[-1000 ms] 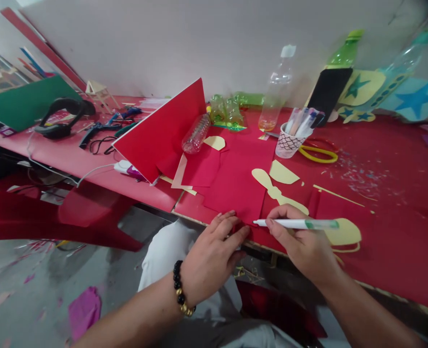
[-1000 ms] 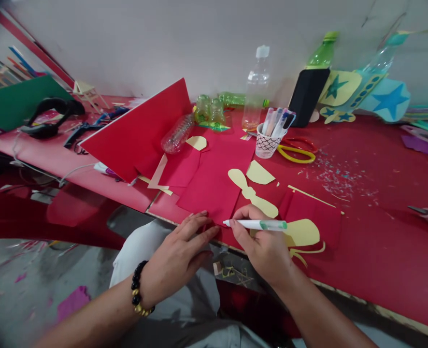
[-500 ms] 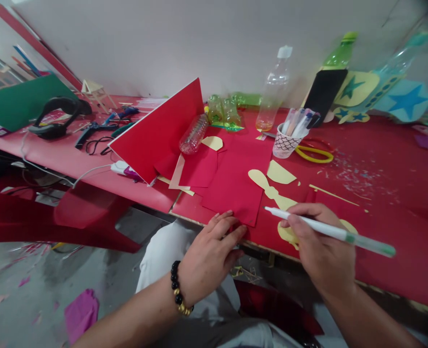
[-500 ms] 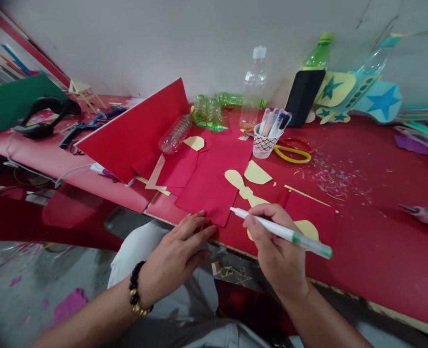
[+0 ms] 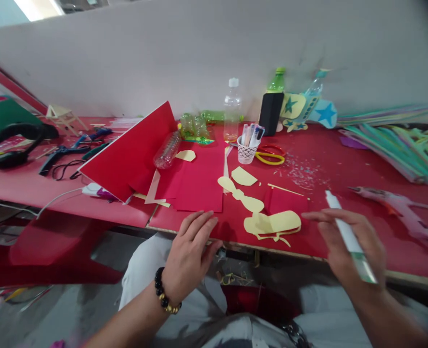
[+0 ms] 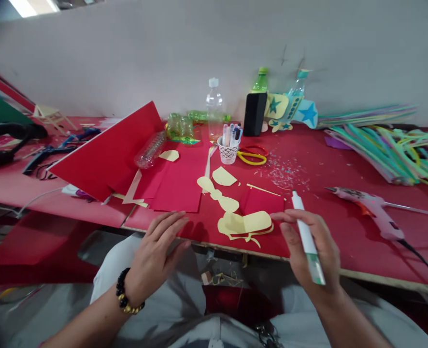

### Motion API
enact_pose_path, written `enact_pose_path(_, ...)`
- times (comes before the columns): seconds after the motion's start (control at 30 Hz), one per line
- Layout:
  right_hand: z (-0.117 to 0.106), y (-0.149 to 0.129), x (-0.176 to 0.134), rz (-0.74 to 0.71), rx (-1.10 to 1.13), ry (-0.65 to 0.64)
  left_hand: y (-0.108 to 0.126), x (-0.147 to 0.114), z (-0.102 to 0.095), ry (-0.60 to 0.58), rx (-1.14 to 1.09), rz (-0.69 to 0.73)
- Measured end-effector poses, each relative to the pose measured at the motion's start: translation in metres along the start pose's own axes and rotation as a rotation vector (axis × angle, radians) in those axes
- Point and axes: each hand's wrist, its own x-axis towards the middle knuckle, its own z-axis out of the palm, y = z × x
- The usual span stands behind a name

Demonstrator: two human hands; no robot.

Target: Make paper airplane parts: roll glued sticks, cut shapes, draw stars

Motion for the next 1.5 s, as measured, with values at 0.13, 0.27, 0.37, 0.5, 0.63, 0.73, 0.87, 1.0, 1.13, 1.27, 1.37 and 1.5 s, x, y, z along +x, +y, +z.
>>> enact_pose_path(0.13, 0.004, 0.006, -0.004, -0.092, -0.020, -0.133, 0.041, 0.018, 0.000, 0.051, -0.097, 0.248)
enact_pose_path(0.27, 0.008, 0.014, -0.003, -0.122, -0.028, -0.279, 0.083, 0.035, 0.020, -0.134, -0.020, 0.418)
enact_pose_path(0.37, 0.012, 0.018, 0.000, -0.064, -0.027, -0.303, 0.098, 0.040, 0.037, -0.260, 0.102, 0.300)
enact_pose_path(0.5, 0.018, 0.015, 0.007, 0.031, -0.016, -0.339, 0.098, 0.039, 0.046, -0.323, 0.122, 0.205)
enact_pose_path(0.63, 0.019, 0.008, 0.015, 0.140, 0.144, -0.330, 0.093, 0.039, 0.042, -0.343, 0.119, 0.191)
enact_pose_path(0.73, 0.015, 0.005, 0.021, 0.161, 0.245, -0.167, 0.093, 0.047, 0.038, -0.312, 0.139, 0.207)
enact_pose_path(0.87, 0.007, 0.010, 0.029, 0.160, 0.275, 0.026, 0.097, 0.069, 0.038, -0.278, 0.139, 0.246)
enact_pose_path(1.0, 0.006, 0.023, 0.031, 0.182, 0.220, 0.041, 0.099, 0.092, 0.051, -0.289, 0.092, 0.303)
enact_pose_path(1.13, 0.008, 0.034, 0.024, 0.171, 0.136, -0.101, 0.093, 0.105, 0.070, -0.287, 0.035, 0.359)
enact_pose_path(1.27, 0.007, 0.037, 0.019, 0.190, 0.132, -0.257, 0.084, 0.109, 0.080, -0.269, 0.012, 0.395)
enact_pose_path(1.37, 0.006, 0.034, 0.022, 0.213, 0.196, -0.238, 0.082, 0.112, 0.072, -0.241, 0.010, 0.423)
enact_pose_path(1.5, 0.005, 0.026, 0.032, 0.239, 0.296, -0.075, 0.087, 0.115, 0.048, -0.153, -0.023, 0.333)
